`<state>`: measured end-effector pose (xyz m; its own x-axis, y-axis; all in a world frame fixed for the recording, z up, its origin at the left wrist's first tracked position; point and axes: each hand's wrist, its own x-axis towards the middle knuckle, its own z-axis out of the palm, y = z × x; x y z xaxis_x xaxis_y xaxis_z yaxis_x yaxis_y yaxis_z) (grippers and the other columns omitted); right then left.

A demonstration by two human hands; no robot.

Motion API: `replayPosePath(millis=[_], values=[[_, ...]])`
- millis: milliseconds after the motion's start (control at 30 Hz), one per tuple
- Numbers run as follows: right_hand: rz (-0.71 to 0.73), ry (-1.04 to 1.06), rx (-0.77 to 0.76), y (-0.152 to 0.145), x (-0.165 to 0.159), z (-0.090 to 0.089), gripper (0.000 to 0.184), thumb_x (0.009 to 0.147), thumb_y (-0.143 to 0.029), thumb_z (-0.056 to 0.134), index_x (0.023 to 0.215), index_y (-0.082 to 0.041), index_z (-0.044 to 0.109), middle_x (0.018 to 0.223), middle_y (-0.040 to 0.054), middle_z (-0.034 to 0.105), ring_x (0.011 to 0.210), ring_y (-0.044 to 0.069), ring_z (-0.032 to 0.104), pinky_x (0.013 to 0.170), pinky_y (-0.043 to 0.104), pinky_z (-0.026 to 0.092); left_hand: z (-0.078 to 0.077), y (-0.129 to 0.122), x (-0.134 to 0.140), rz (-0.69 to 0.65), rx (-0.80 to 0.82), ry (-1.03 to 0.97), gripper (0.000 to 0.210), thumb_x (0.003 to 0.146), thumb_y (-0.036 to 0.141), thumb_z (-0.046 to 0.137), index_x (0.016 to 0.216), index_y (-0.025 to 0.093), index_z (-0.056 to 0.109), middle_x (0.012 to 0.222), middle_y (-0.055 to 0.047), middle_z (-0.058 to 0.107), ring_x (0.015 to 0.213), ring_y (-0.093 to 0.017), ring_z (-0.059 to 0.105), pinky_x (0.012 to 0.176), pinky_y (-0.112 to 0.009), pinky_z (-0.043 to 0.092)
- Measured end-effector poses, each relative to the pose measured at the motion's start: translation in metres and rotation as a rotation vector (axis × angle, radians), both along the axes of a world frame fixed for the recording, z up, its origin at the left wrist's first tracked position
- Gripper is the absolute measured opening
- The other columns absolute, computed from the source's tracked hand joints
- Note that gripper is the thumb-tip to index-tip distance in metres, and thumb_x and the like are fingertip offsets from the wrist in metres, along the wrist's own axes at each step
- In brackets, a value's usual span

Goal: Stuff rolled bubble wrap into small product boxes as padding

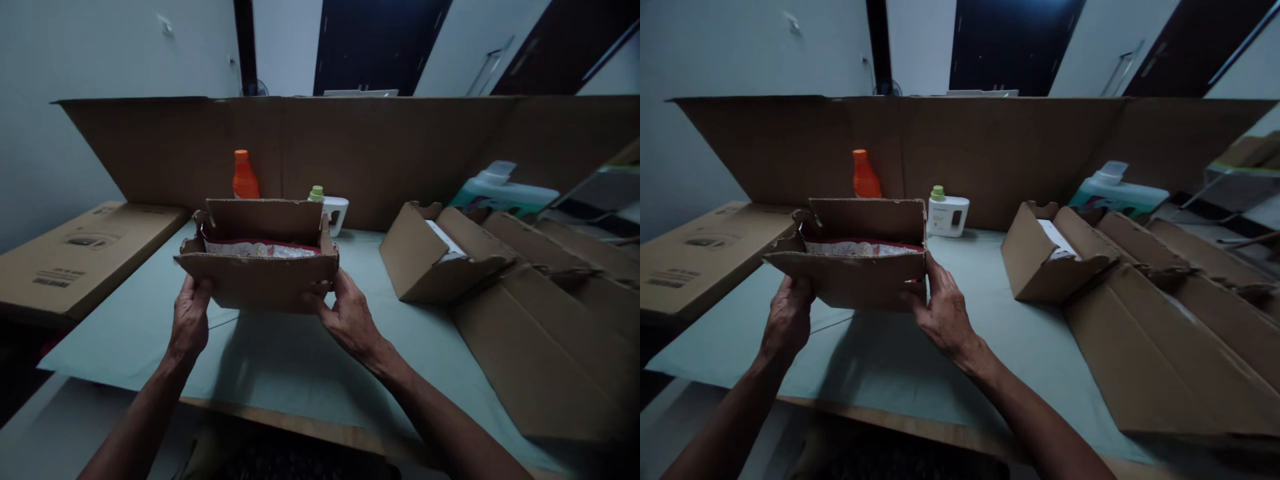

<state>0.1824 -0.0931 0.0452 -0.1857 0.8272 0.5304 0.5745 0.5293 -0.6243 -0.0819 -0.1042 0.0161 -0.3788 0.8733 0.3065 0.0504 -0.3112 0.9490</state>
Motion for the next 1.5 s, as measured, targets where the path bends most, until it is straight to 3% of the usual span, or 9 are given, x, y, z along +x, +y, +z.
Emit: replayPosePath(millis=[133,300,567,700,900,1200,1300,1400,1500], values=[[-0.115,0.002,-0.033,-0.032,0.044,-0.016,0.044,0.087,-0.034,0.064,0.129,-0.023,0.058,0.123,0.0105,0.068,0.112,0.029,0.063,0.095,0.047,0.053,-0.021,-0.003,0.027,-0.193,-0.139,0.054,0.061,0.090,0.061,0.063,0.137,0.021,0.059,0.137,-0.008,0.065,0.132,-0.032,0.053,0.117,-0.046,0.036],[-0.434,-0.068,-0.140,-0.119,0.106,-0.053,0.034,0.089,-0.037,0.061,0.120,-0.023,0.062,0.114,0.0097,0.071,0.106,0.028,0.067,0.091,0.044,0.056,-0.048,0.004,0.096,-0.551,-0.177,0.047,0.053,0.088,0.056,0.065,0.129,0.022,0.066,0.135,-0.007,0.067,0.136,-0.035,0.051,0.117,-0.045,0.040],[-0.854,-0.209,0.021,-0.241,0.151,-0.128,0.063,0.095,-0.036,0.059,0.152,-0.022,0.038,0.136,0.0147,0.060,0.125,0.032,0.060,0.103,0.048,0.052,-0.045,0.043,0.241,-1.207,-0.105,-0.048,0.066,0.091,0.056,0.059,0.147,0.020,0.052,0.156,-0.010,0.050,0.148,-0.033,0.039,0.125,-0.047,0.029],[-0.834,-0.278,0.062,-0.257,0.151,-0.151,0.065,0.097,-0.029,0.055,0.158,-0.026,0.033,0.147,0.0139,0.054,0.132,0.032,0.056,0.104,0.048,0.051,-0.057,0.033,0.283,-1.135,-0.193,0.065,0.082,0.091,0.066,0.054,0.157,0.020,0.035,0.165,-0.014,0.034,0.153,-0.035,0.029,0.126,-0.052,0.024],[-0.818,-0.272,0.054,-0.255,0.148,-0.179,0.064,0.096,-0.025,0.054,0.157,-0.025,0.036,0.154,0.0148,0.048,0.137,0.035,0.053,0.103,0.049,0.053,-0.097,-0.013,0.283,-1.164,-0.205,0.243,0.089,0.093,0.062,0.055,0.162,0.018,0.018,0.171,-0.015,0.016,0.156,-0.034,0.021,0.129,-0.053,0.019],[-0.772,-0.262,-0.002,-0.215,0.162,-0.169,0.054,0.097,-0.024,0.051,0.151,-0.023,0.045,0.161,0.0168,0.039,0.145,0.035,0.045,0.105,0.050,0.054,-0.107,0.007,0.314,-1.171,-0.081,0.478,0.077,0.099,0.056,0.042,0.162,0.016,0.022,0.169,-0.015,0.025,0.157,-0.029,0.022,0.129,-0.051,0.020],[-0.763,-0.248,0.009,-0.212,0.174,-0.159,0.045,0.095,-0.026,0.053,0.140,-0.027,0.060,0.151,0.0143,0.053,0.134,0.034,0.058,0.098,0.049,0.059,-0.112,0.010,0.308,-1.130,-0.019,0.649,0.067,0.098,0.051,0.045,0.157,0.020,0.037,0.161,-0.015,0.041,0.153,-0.033,0.031,0.127,-0.057,0.019],[-0.730,-0.204,0.057,-0.218,0.190,-0.126,0.038,0.092,-0.025,0.056,0.124,-0.038,0.071,0.124,0.0084,0.072,0.109,0.034,0.072,0.088,0.053,0.062,-0.113,-0.003,0.289,-1.121,0.033,0.815,0.057,0.095,0.044,0.052,0.147,0.021,0.052,0.159,-0.015,0.045,0.153,-0.036,0.029,0.126,-0.063,0.010],[-0.700,-0.185,0.183,-0.217,0.204,-0.066,0.038,0.089,-0.021,0.059,0.121,-0.040,0.070,0.108,0.0045,0.077,0.095,0.030,0.075,0.087,0.050,0.060,-0.110,-0.029,0.268,-1.082,0.142,1.099,0.057,0.096,0.043,0.052,0.149,0.021,0.050,0.164,-0.015,0.035,0.156,-0.035,0.023,0.127,-0.061,0.011]])
